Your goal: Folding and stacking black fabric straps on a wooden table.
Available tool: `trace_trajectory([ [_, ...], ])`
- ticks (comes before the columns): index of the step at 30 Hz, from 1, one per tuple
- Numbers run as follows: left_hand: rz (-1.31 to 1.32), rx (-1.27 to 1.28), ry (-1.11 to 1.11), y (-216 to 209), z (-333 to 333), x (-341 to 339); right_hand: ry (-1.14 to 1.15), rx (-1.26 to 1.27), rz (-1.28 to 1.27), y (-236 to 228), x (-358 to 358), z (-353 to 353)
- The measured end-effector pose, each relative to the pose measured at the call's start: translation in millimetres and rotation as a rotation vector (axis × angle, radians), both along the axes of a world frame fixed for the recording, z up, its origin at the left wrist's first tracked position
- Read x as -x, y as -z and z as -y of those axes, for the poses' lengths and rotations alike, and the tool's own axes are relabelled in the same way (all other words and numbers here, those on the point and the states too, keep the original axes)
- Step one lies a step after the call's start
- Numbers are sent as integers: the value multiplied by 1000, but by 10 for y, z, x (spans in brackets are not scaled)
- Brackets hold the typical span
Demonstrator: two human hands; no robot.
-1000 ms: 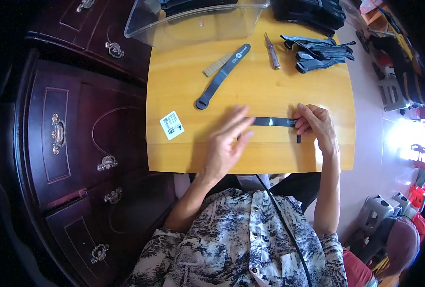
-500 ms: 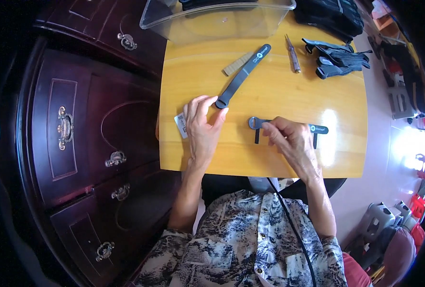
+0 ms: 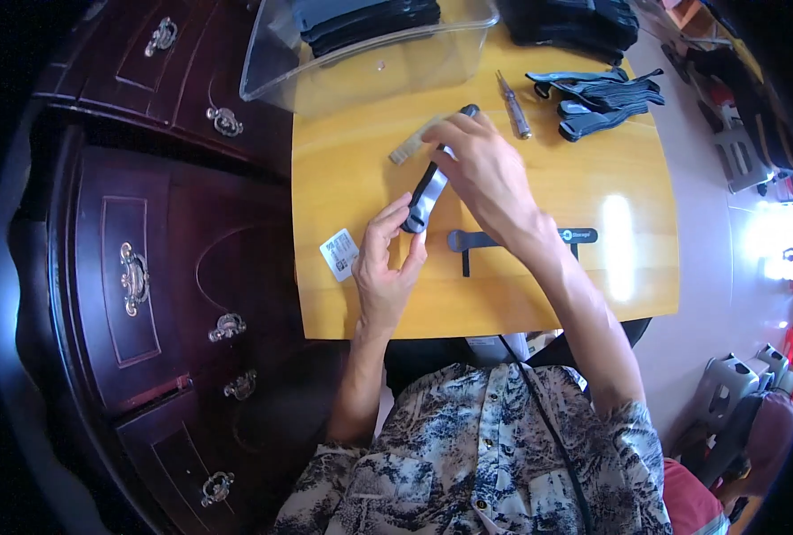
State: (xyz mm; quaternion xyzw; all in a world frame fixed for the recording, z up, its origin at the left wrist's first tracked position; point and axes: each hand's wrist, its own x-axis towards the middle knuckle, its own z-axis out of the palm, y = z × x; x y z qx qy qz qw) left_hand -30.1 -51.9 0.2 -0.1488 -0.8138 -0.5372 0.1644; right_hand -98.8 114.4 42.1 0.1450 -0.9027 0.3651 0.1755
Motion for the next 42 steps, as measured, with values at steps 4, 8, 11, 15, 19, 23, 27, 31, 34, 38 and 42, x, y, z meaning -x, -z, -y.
trace_trajectory([
  [4,33,-11,-15,69,6,-91,-77,-302,116,118,459,142],
  [8,38,-47,-28,119,22,-149,-98,-432,274,267,645,196],
  [11,33,-63,-20,158,41,-169,-54,-298,185,418,752,94],
  [15,23,-113,-39,202,112,-218,-43,-354,116,437,791,124],
  [19,29,-167,-21,185,165,-306,-43,-385,114,489,849,117],
  [23,52,-217,9,113,162,-338,-33,-353,53,501,886,119],
  [27,26,-320,34,-14,84,-269,-84,-372,54,319,753,70],
  [31,10,-420,40,-50,88,-242,-118,89,55,-114,66,134],
  [34,-14,-446,87,-111,9,-186,-235,304,210,-387,-509,32],
  [38,-65,-352,130,-249,-101,-166,-147,456,360,-470,-854,-43],
  [42,-123,-148,77,-347,-146,-161,-108,419,245,-382,-907,-105],
])
